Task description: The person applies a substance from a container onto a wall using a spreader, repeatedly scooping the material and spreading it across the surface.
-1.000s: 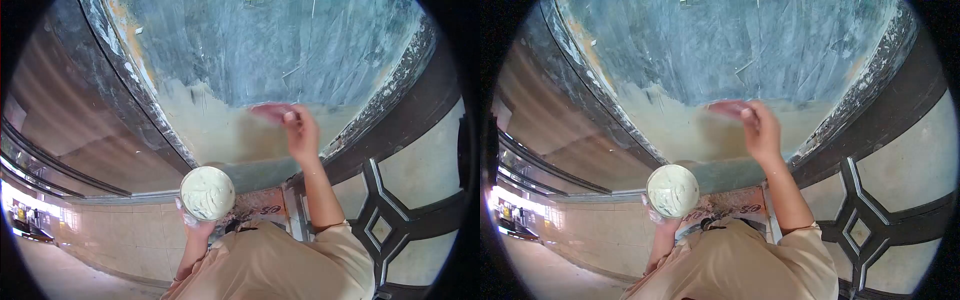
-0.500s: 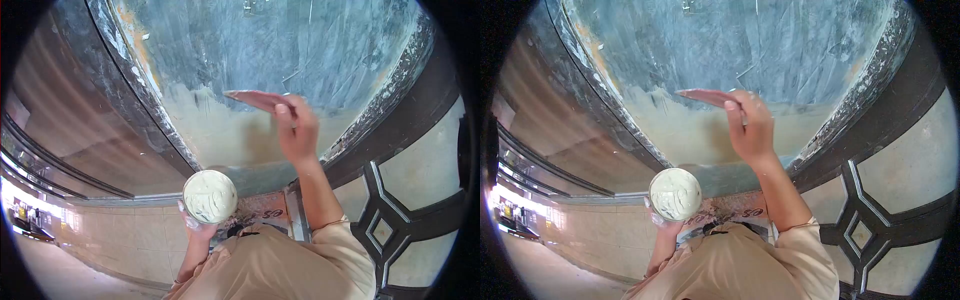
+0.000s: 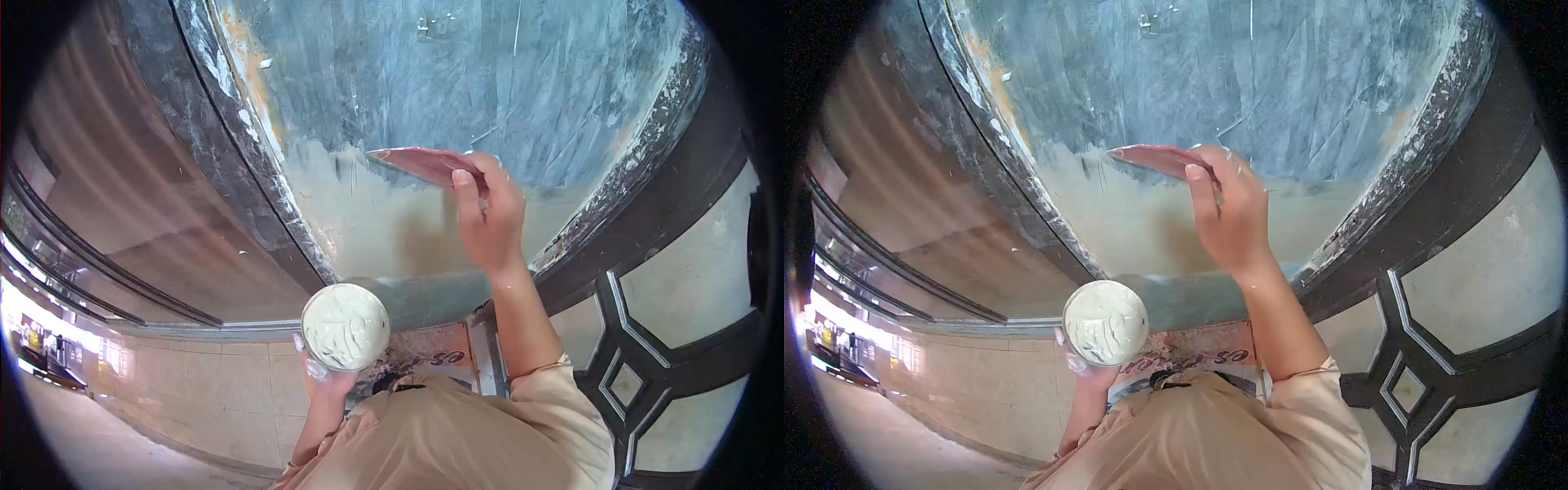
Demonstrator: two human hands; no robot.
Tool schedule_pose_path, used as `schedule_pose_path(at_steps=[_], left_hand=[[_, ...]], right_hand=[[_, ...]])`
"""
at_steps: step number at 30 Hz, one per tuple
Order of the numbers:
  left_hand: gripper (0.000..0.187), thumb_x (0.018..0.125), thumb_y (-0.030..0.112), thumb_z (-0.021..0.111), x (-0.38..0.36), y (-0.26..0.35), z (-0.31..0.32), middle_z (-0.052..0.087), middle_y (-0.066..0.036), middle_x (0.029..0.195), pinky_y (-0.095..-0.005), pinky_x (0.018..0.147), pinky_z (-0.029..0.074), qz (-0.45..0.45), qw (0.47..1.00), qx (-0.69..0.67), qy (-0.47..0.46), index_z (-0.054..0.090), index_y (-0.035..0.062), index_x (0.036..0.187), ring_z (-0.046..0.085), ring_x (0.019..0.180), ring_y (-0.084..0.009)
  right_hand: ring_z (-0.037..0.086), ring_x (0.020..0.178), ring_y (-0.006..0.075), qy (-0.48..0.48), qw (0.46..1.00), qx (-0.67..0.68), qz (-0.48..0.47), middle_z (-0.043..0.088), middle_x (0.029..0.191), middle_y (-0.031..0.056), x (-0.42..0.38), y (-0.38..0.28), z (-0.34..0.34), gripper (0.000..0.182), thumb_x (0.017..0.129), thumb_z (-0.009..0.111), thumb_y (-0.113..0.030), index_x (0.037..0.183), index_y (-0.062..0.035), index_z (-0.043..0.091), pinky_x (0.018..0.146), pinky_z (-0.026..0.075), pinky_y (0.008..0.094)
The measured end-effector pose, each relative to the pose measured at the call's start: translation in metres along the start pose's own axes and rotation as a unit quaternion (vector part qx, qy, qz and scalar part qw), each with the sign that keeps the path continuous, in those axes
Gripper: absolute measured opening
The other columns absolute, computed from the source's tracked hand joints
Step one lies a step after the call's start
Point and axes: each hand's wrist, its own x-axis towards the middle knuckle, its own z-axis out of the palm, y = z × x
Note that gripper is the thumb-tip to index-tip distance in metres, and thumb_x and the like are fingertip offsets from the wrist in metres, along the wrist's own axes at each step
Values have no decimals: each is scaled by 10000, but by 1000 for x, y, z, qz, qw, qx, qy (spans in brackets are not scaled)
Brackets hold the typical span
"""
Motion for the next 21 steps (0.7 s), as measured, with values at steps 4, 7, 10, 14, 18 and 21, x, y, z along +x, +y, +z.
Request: schedule_pose_path(at_steps=[4, 7, 10, 14, 18, 21], left_hand=[[755, 909, 673, 287, -2, 3, 0, 280, -95, 1532, -554, 1128, 224, 7, 1000, -12, -26, 313, 168, 1470, 289, 1390, -322], [746, 905, 665, 318, -8, 4, 1, 306, -104, 1520, -559, 1116, 252, 9, 1000, 2, -20, 348, 160, 1454, 316, 1377, -329], [746, 892, 660, 374, -3, 3, -6, 338, -109, 1504, -563, 1104, 281, -5, 999, -4, -50, 382, 150, 1436, 351, 1357, -337], [760, 880, 660, 407, -4, 5, -7, 331, -108, 1508, -561, 1107, 275, 19, 998, 65, 11, 370, 152, 1444, 342, 1362, -339], [779, 876, 671, 400, -3, 6, -11, 307, -111, 1520, -563, 1112, 262, 11, 1000, 17, 1, 348, 155, 1456, 324, 1372, -336], [764, 901, 686, 285, -7, 7, -3, 303, -98, 1521, -583, 1109, 254, 1, 999, -29, 20, 318, 173, 1466, 324, 1369, -350]], right_hand=[[625, 832, 353, -92, 990, -72, -84, 647, 931, 161, -29, 28, 17, 138, 899, 562, -99, 998, -32, 631, 733, 506, 414], [625, 846, 361, -209, 974, -83, -23, 647, 933, 160, -42, 46, 29, 146, 914, 554, -132, 995, -37, 630, 756, 505, 412], [623, 823, 348, -42, 998, -45, -19, 643, 928, 160, -16, 32, 18, 161, 919, 547, -155, 999, -42, 629, 745, 496, 404], [619, 826, 316, -59, 997, 28, 50, 635, 882, 152, -1, 8, 2, 176, 923, 534, -167, 1005, -42, 625, 715, 477, 381], [633, 858, 331, -234, 970, -54, -27, 644, 884, 161, -39, 39, 29, 176, 909, 560, -163, 1024, -49, 628, 766, 495, 400], [633, 859, 336, -167, 983, -58, -53, 641, 884, 170, -25, 40, 32, 176, 917, 556, -155, 1035, -45, 627, 756, 502, 403]])
